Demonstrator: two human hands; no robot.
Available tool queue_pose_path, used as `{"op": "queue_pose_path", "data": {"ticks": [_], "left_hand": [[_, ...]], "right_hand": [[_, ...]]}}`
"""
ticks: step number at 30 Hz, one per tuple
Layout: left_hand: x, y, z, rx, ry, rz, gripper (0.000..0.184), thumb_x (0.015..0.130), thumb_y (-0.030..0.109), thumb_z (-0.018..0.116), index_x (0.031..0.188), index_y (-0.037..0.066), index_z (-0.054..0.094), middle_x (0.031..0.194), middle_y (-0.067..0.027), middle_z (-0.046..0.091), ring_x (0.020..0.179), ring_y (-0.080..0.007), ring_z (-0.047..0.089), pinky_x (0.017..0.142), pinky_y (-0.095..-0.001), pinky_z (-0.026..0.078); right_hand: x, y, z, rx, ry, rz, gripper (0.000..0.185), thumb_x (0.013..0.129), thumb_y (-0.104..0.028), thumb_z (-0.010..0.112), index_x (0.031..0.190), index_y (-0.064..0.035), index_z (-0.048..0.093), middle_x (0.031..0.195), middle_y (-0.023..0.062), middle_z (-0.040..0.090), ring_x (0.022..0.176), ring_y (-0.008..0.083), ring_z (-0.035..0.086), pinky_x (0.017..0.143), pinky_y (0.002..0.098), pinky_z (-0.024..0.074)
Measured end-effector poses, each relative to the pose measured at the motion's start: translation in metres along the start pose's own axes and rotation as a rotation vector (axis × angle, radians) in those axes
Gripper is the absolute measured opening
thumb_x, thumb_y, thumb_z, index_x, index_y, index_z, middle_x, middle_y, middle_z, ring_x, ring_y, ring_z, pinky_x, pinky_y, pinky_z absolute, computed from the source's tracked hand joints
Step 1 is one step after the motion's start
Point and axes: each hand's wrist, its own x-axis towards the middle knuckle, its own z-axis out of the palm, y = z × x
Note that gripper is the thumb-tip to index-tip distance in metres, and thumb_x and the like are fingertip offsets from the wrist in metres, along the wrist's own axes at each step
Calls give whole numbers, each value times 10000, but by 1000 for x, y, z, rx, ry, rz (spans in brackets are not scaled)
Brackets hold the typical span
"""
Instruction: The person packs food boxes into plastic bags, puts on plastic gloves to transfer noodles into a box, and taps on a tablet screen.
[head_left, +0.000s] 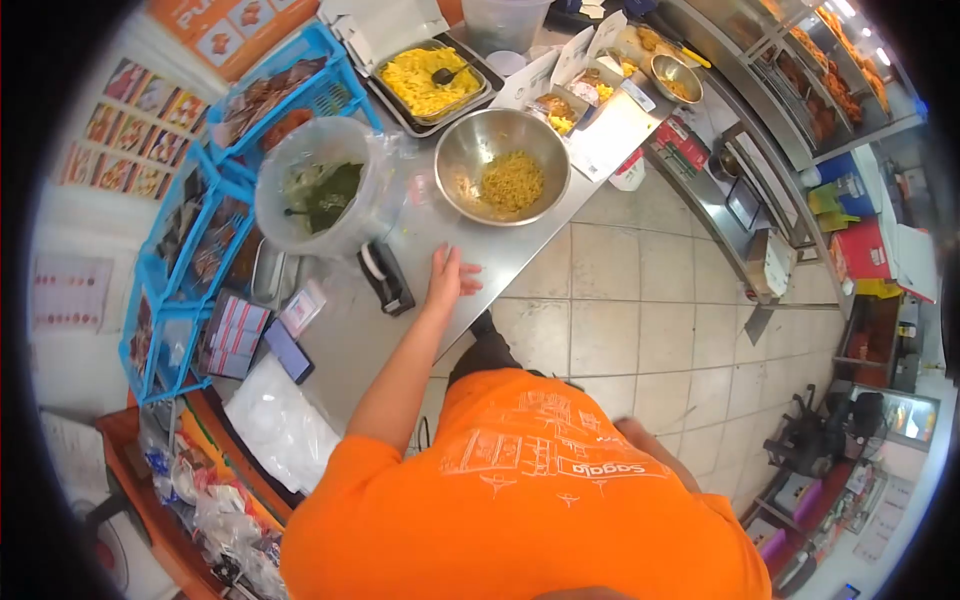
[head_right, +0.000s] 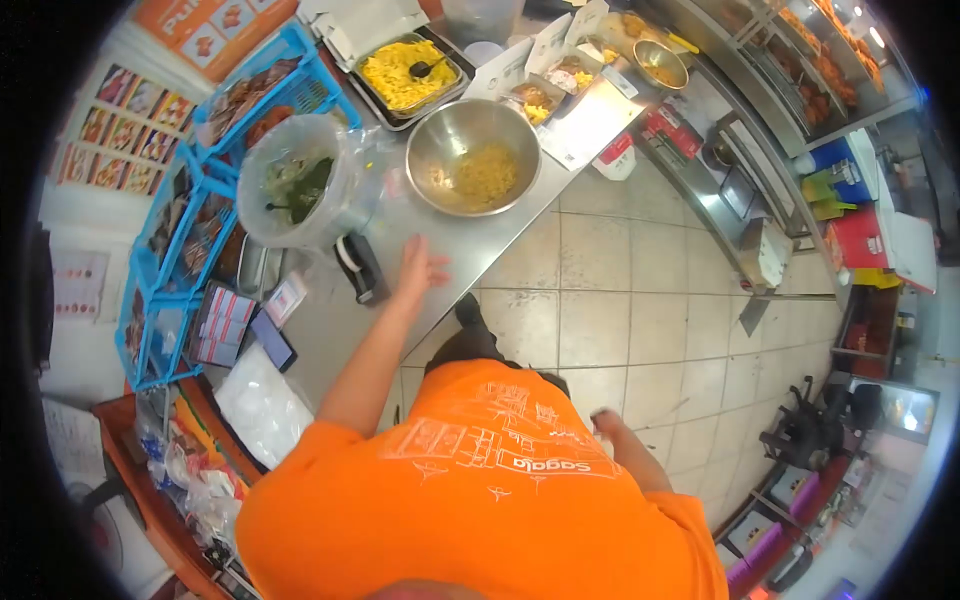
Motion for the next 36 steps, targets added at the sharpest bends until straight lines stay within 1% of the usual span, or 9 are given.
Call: {"op": "queue_pose_path", "data": {"ticks": [1, 8, 13, 18, 22, 24, 28, 33, 36], "left_hand": [[6, 23, 20, 23, -1, 16, 520, 1033, 405, 407, 1396, 60, 270, 982, -171, 665, 679, -213, 662, 613, -332, 531], [68, 33, 44, 166, 41, -49, 376, 1011, 276, 388, 1231, -24, 442, 810, -178, 660, 588, -239, 655, 521, -336, 527], [38, 41, 47, 180, 233, 162, 308, 1006, 200, 383, 1138, -42, 521, 955, -200, 652, 659, -274, 670, 550, -364, 559], [6, -4, 64, -126, 470, 46, 279, 1026, 208, 377, 1175, -18, 446, 981, -179, 644, 674, -260, 670, 526, -333, 557], [18, 24, 105, -484, 681, 138, 317, 1040, 253, 382, 1236, 5, 414, 1087, -183, 615, 764, -287, 675, 565, -369, 566], [40, 43, 123, -644, 829, 282, 395, 1050, 321, 390, 1276, -2, 375, 1145, -198, 585, 853, -309, 669, 677, -407, 566], [58, 45, 121, -694, 859, 178, 522, 1033, 434, 410, 1332, 14, 331, 1173, -197, 564, 941, -318, 650, 786, -444, 536], [53, 49, 162, -886, 841, 61, 617, 991, 532, 440, 1387, 72, 328, 1153, -165, 581, 977, -304, 640, 804, -425, 515], [54, 36, 188, -418, 553, -108, 415, 998, 356, 490, 1320, 97, 451, 1087, -125, 620, 940, -267, 644, 779, -408, 513]], "right_hand": [[-8, -45, -29, 194, 108, 207, 328, 887, -351, 568, 939, -44, 670, 1020, 194, 695, 909, 319, 672, 800, 447, 525], [-6, -230, -210, 530, 666, -371, 307, 933, -229, 586, 1167, -33, 620, 912, 139, 693, 806, 203, 659, 773, 347, 517], [24, -248, -265, 268, 487, -361, 330, 922, -270, 603, 1175, -59, 628, 989, 154, 700, 862, 248, 682, 792, 354, 520], [99, -171, -325, -317, 22, -240, 383, 902, -354, 604, 1150, -65, 646, 1021, 160, 701, 906, 275, 677, 817, 373, 519], [171, -149, -411, -303, -32, 6, 382, 915, -405, 589, 1139, -107, 668, 958, 116, 699, 727, 206, 685, 588, 354, 544], [206, -136, -447, -553, -2, -228, 373, 908, -393, 613, 1123, -93, 672, 1039, 164, 704, 923, 288, 677, 791, 410, 533], [182, -202, -509, -497, -104, -372, 467, 905, -407, 589, 1201, -47, 622, 1176, 201, 659, 1126, 374, 610, 956, 428, 473], [136, -298, -552, -394, -225, -543, 428, 948, -378, 516, 1170, -27, 623, 1106, 189, 681, 1041, 362, 631, 924, 415, 475], [97, -340, -554, -280, -347, -489, 383, 955, -347, 520, 1096, -11, 636, 1034, 164, 694, 946, 332, 651, 869, 407, 493]]}}
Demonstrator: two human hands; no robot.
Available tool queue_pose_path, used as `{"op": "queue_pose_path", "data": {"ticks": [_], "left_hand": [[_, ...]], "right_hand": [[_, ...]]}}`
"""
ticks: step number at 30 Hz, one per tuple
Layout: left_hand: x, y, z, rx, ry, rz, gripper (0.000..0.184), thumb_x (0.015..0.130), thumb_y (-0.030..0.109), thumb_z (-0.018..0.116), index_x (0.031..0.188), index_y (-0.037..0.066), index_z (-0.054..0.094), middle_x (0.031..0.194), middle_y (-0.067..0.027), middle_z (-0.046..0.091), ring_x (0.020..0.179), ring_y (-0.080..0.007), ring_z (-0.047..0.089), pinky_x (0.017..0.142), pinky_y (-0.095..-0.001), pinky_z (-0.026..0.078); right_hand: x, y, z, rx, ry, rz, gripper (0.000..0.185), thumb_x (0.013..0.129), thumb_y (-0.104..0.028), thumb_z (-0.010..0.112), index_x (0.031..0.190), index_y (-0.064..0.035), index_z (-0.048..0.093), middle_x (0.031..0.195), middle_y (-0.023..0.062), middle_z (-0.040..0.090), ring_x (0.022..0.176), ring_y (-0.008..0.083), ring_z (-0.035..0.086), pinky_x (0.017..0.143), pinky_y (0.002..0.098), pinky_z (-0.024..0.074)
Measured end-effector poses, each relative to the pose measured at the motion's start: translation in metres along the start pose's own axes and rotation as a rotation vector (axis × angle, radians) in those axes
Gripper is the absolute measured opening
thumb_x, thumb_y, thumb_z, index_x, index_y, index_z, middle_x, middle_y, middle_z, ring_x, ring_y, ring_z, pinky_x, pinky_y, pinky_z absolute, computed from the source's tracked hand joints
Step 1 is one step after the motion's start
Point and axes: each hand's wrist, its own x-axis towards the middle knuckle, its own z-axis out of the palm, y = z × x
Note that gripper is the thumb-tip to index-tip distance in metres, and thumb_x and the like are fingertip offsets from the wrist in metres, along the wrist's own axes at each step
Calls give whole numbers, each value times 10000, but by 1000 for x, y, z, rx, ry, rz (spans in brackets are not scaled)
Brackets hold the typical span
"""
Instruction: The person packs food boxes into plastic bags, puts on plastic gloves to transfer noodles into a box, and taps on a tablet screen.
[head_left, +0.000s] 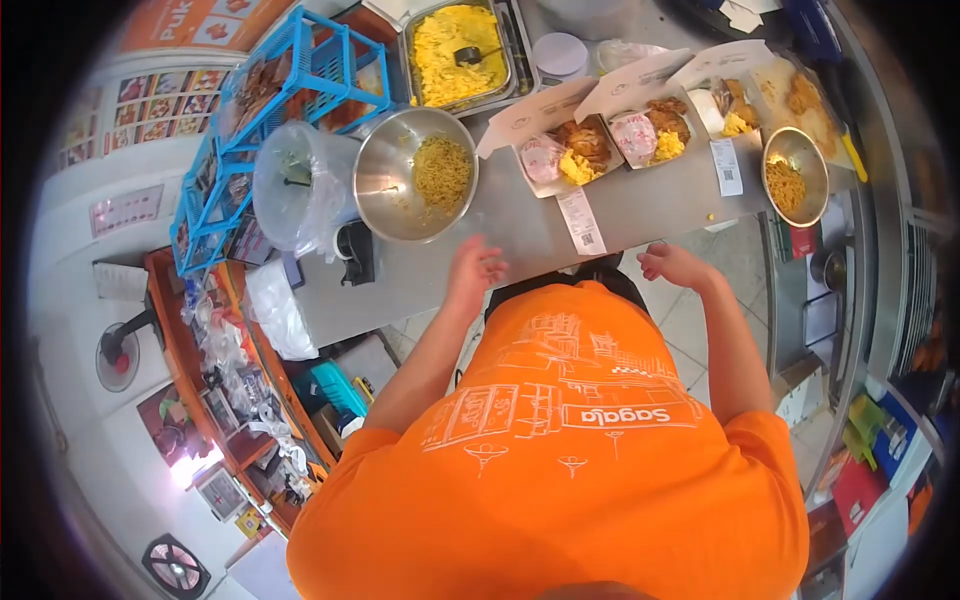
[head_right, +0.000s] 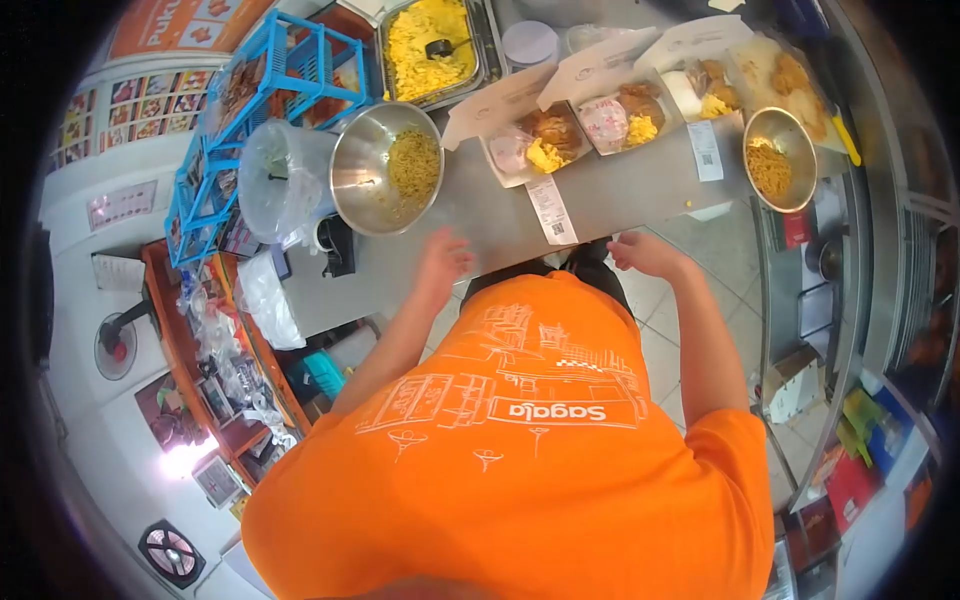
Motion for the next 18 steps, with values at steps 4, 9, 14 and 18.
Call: {"op": "queue_pose_path", "data": {"ticks": [4, 9, 14, 18], "left_hand": [[15, -7, 35, 657, -193, 156, 260, 958, 174, 543, 1190, 59, 569, 1026, -102, 645, 925, -252, 646, 792, -414, 516], [31, 7, 61, 1342, -419, 905, 345, 899, 149, 587, 1224, 35, 576, 1237, -145, 585, 1095, -321, 584, 940, -448, 475], [60, -15, 82, 1466, -557, 1344, 510, 872, 241, 624, 1327, 36, 517, 1421, -167, 459, 1353, -340, 386, 1114, -480, 331], [71, -22, 77, 1454, -549, 1378, 609, 875, 377, 607, 1360, 28, 487, 1463, -169, 417, 1380, -339, 344, 1160, -483, 257]], "right_hand": [[6, -32, 18, -48, 313, -196, 292, 933, -277, 555, 1002, -8, 645, 971, 166, 687, 873, 330, 662, 817, 404, 511], [12, -80, 51, -66, 602, -397, 175, 881, -130, 593, 1018, -34, 645, 1037, 163, 647, 926, 364, 646, 813, 420, 518], [36, -115, 46, -445, 932, -546, 256, 830, -68, 622, 1086, -77, 628, 1156, 118, 583, 1029, 356, 602, 853, 445, 511], [61, -105, 32, -659, 929, -557, 216, 822, -66, 628, 1037, -80, 637, 1093, 115, 594, 990, 354, 605, 848, 444, 510]]}}
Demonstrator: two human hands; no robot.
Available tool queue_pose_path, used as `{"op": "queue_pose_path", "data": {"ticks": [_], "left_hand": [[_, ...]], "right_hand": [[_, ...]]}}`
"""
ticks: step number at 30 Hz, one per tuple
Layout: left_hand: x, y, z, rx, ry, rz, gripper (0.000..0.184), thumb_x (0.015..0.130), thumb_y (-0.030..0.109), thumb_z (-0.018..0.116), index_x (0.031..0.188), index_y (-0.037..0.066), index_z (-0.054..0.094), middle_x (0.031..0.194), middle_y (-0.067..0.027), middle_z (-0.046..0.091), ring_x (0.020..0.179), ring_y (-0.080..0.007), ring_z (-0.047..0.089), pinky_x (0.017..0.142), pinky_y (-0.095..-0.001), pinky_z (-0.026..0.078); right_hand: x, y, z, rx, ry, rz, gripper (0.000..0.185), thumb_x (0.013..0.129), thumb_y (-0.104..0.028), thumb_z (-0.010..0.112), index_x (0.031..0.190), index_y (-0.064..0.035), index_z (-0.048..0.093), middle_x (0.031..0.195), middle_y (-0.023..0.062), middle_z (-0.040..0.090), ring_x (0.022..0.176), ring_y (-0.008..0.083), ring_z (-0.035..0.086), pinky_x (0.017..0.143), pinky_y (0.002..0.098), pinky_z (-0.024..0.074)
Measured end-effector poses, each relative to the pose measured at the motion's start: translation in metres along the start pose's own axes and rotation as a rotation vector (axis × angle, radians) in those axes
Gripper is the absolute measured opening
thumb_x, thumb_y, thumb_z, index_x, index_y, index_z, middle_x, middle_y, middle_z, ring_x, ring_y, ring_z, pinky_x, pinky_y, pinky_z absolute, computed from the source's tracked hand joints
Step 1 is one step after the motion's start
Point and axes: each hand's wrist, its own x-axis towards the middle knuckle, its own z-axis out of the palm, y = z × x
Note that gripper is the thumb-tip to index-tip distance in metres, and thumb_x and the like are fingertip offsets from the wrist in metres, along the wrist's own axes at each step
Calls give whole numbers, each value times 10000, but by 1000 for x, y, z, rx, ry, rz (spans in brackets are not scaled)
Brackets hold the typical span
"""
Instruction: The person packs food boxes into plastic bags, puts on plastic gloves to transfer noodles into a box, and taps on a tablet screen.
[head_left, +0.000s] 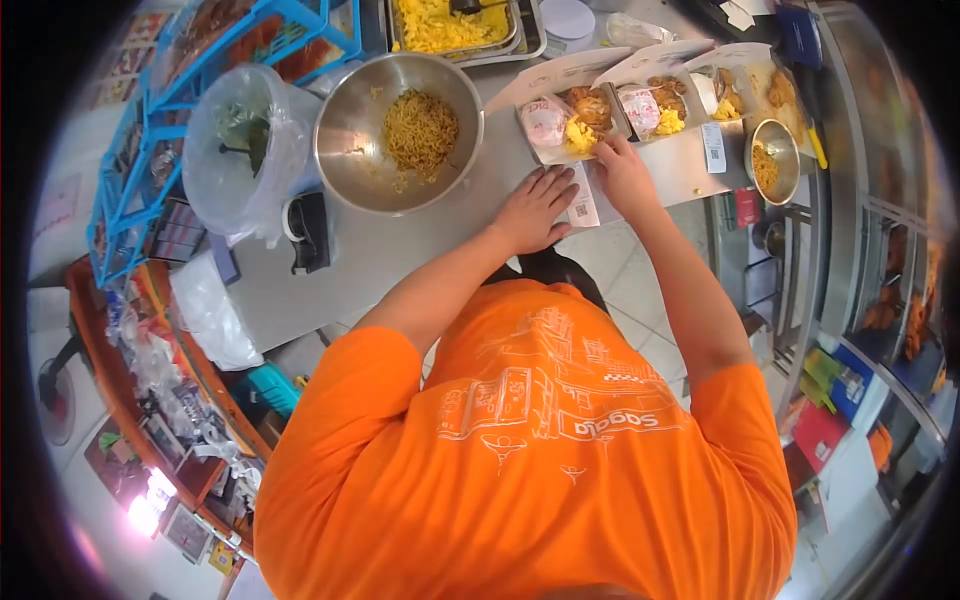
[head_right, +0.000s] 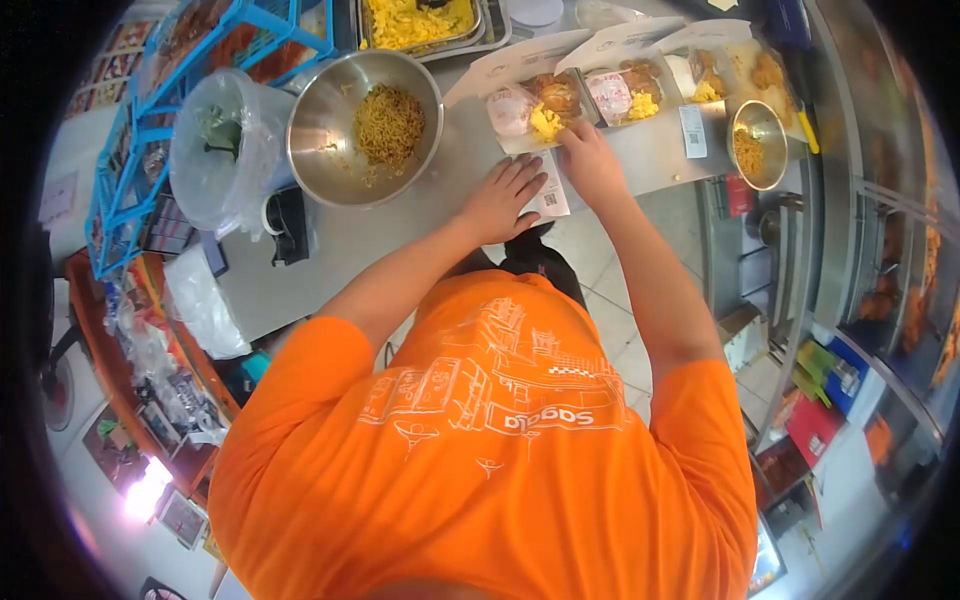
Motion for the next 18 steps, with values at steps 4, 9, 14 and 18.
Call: {"op": "queue_pose_path", "data": {"ticks": [4, 9, 14, 18], "left_hand": [[-25, -16, -5, -66, -20, 69, 635, 864, 412, 616, 1349, 21, 495, 1453, -166, 428, 1372, -326, 354, 1170, -477, 243], [-74, -41, -32, -28, -19, 176, 620, 840, 386, 651, 1340, 49, 507, 1446, -144, 433, 1352, -312, 371, 1169, -453, 256], [-100, -44, -41, -159, -62, 58, 598, 813, 295, 687, 1332, 60, 508, 1321, -94, 500, 1270, -302, 419, 1091, -458, 332], [-108, -50, -41, -221, 26, 68, 489, 830, 224, 627, 1285, 64, 542, 1272, -94, 535, 1232, -300, 451, 1074, -433, 359]], "right_hand": [[-10, -10, 8, 28, -14, 22, 138, 815, -39, 626, 948, -67, 645, 1001, 124, 599, 955, 351, 602, 818, 442, 507], [-35, -40, 19, 65, 23, 68, 125, 817, -19, 625, 935, -52, 651, 957, 136, 600, 943, 353, 601, 805, 436, 504], [-62, -81, 29, 119, 14, 36, 193, 829, -19, 629, 1014, -53, 672, 1009, 140, 623, 972, 346, 612, 841, 417, 512], [-60, -102, 11, 194, 37, 240, 227, 830, -32, 634, 1053, -61, 666, 972, 134, 645, 858, 324, 649, 749, 393, 543]]}}
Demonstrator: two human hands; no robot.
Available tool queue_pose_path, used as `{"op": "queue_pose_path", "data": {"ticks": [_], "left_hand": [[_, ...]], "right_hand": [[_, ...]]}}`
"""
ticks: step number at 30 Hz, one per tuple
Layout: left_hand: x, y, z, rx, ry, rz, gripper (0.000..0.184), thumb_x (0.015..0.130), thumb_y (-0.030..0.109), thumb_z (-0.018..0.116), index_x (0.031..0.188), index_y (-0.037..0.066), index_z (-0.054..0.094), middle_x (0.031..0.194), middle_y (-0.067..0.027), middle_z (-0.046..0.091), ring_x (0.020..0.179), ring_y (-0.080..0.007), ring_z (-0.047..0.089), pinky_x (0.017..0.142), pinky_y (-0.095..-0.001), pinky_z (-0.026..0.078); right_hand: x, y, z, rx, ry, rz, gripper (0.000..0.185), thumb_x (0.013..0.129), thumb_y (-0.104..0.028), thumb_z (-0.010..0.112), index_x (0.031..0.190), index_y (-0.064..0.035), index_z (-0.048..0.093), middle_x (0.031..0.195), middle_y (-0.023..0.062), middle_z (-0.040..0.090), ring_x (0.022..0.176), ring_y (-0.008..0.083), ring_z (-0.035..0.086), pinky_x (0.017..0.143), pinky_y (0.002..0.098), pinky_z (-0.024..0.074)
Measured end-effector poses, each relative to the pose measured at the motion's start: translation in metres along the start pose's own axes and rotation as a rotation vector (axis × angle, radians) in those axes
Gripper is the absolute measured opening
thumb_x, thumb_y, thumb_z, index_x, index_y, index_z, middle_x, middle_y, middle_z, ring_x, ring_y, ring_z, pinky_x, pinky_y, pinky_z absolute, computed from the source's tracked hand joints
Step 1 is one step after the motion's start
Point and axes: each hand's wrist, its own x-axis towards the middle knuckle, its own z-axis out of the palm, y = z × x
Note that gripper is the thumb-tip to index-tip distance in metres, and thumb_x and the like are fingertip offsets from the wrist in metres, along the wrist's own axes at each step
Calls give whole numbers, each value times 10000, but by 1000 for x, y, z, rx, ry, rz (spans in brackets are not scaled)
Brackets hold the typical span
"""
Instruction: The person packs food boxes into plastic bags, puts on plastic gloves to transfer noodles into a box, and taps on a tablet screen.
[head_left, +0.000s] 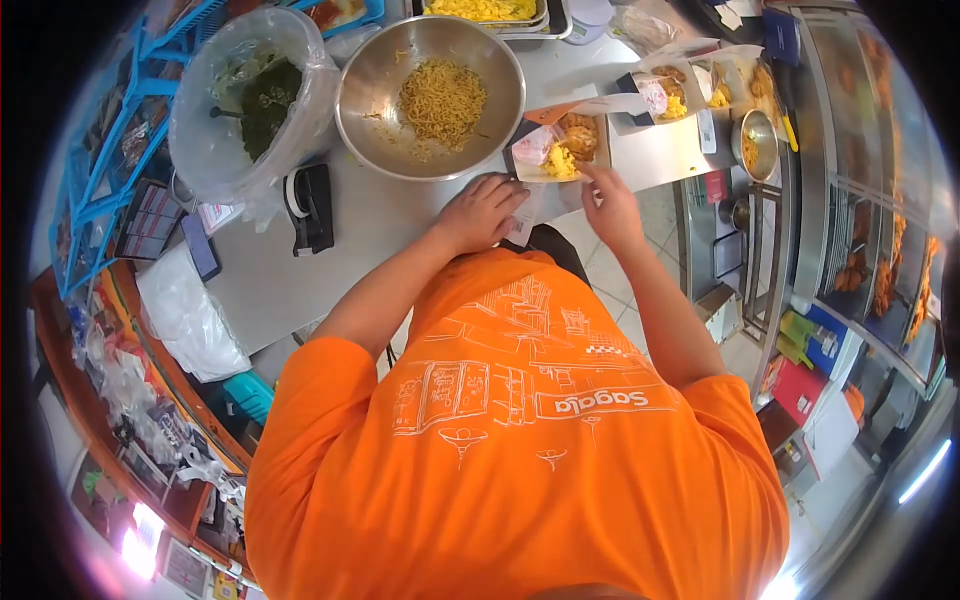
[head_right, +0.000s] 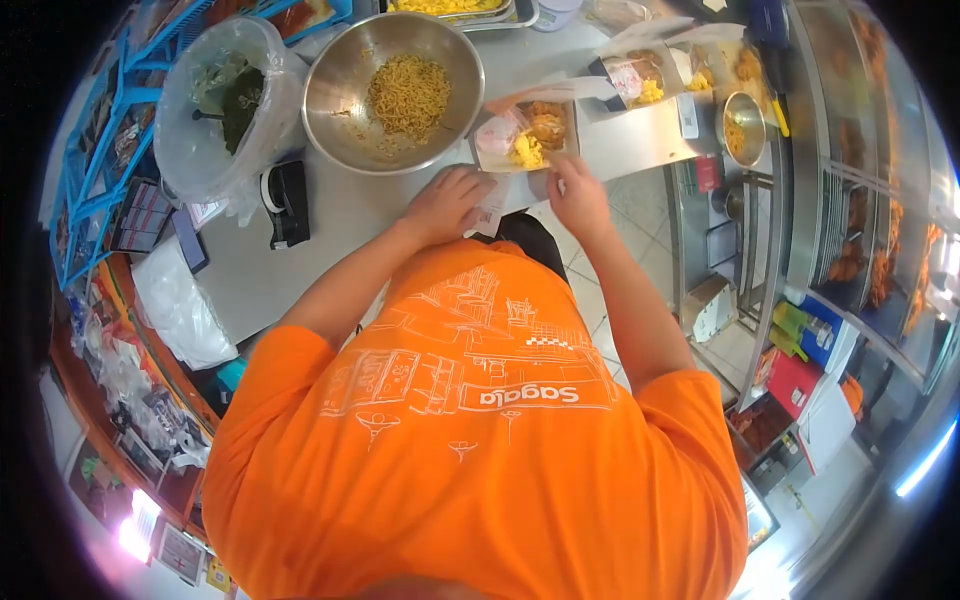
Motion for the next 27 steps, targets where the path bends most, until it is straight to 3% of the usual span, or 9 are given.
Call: {"op": "queue_pose_path", "data": {"ticks": [6, 9, 11, 13, 14, 17, 20, 24, 27], "left_hand": [[-2, 28, -37, -154, 285, -12, 392, 804, 49, 586, 1194, 13, 574, 1173, -163, 597, 1093, -356, 553, 957, -440, 458], [45, 57, -78, -173, 543, -6, 348, 829, 31, 577, 1177, 12, 576, 1141, -167, 605, 1044, -340, 585, 927, -444, 471], [83, 76, -94, -203, 715, -11, 312, 846, 25, 564, 1157, 7, 577, 1116, -170, 611, 1015, -343, 600, 907, -455, 476], [113, 86, -100, -435, 710, -347, 259, 890, 82, 559, 1140, 22, 586, 1054, -154, 621, 959, -348, 617, 851, -462, 488], [121, 83, -91, -418, 715, -347, 259, 890, 82, 559, 1140, 22, 586, 1054, -154, 621, 959, -348, 617, 851, -462, 488], [116, 63, -23, 383, 148, -510, 315, 911, 246, 589, 1157, 51, 614, 1181, -129, 575, 1111, -318, 544, 863, -498, 450], [99, 83, 3, 483, 221, -663, 360, 887, 224, 621, 1195, 39, 616, 1318, -169, 490, 1245, -335, 450, 957, -518, 405], [83, 84, 37, 527, 354, -695, 530, 881, 206, 649, 1364, 52, 496, 1440, -233, 358, 1293, -398, 385, 1065, -479, 347], [87, 72, 39, 90, 683, -753, 593, 856, 102, 664, 1397, 18, 436, 1404, -252, 399, 1348, -337, 349, 1099, -482, 303]], "right_hand": [[101, -17, -84, -136, 480, -248, 226, 931, -99, 581, 1131, -32, 662, 1058, 97, 698, 911, 193, 666, 785, 309, 530], [145, -27, -99, 174, 239, -107, 258, 960, -197, 554, 1119, -31, 672, 1065, 102, 702, 953, 203, 662, 837, 298, 515], [161, -18, -99, 119, -295, 80, 353, 943, -352, 555, 1123, -75, 679, 993, 135, 714, 898, 289, 678, 802, 371, 517], [161, 22, -66, -177, -658, -43, 356, 917, -385, 583, 1105, -102, 690, 923, 137, 719, 838, 288, 686, 779, 382, 520], [137, 17, -60, -205, -615, -27, 336, 875, -364, 634, 1091, -115, 696, 809, 133, 708, 736, 302, 678, 754, 403, 523], [74, 58, -12, -215, -159, -305, 352, 793, -275, 732, 1100, -122, 651, 1095, 194, 622, 1044, 387, 575, 873, 456, 482], [41, 64, 5, -52, 352, -255, 415, 811, -263, 726, 1168, -101, 593, 1212, 204, 553, 1148, 426, 492, 931, 460, 454], [33, 56, 15, 312, 220, 19, 517, 825, -240, 736, 1262, -53, 532, 1129, 191, 570, 1104, 375, 531, 944, 435, 455], [50, 55, 10, 620, -53, 144, 571, 873, -245, 690, 1356, -34, 473, 1234, 220, 531, 1139, 369, 522, 972, 435, 443]]}}
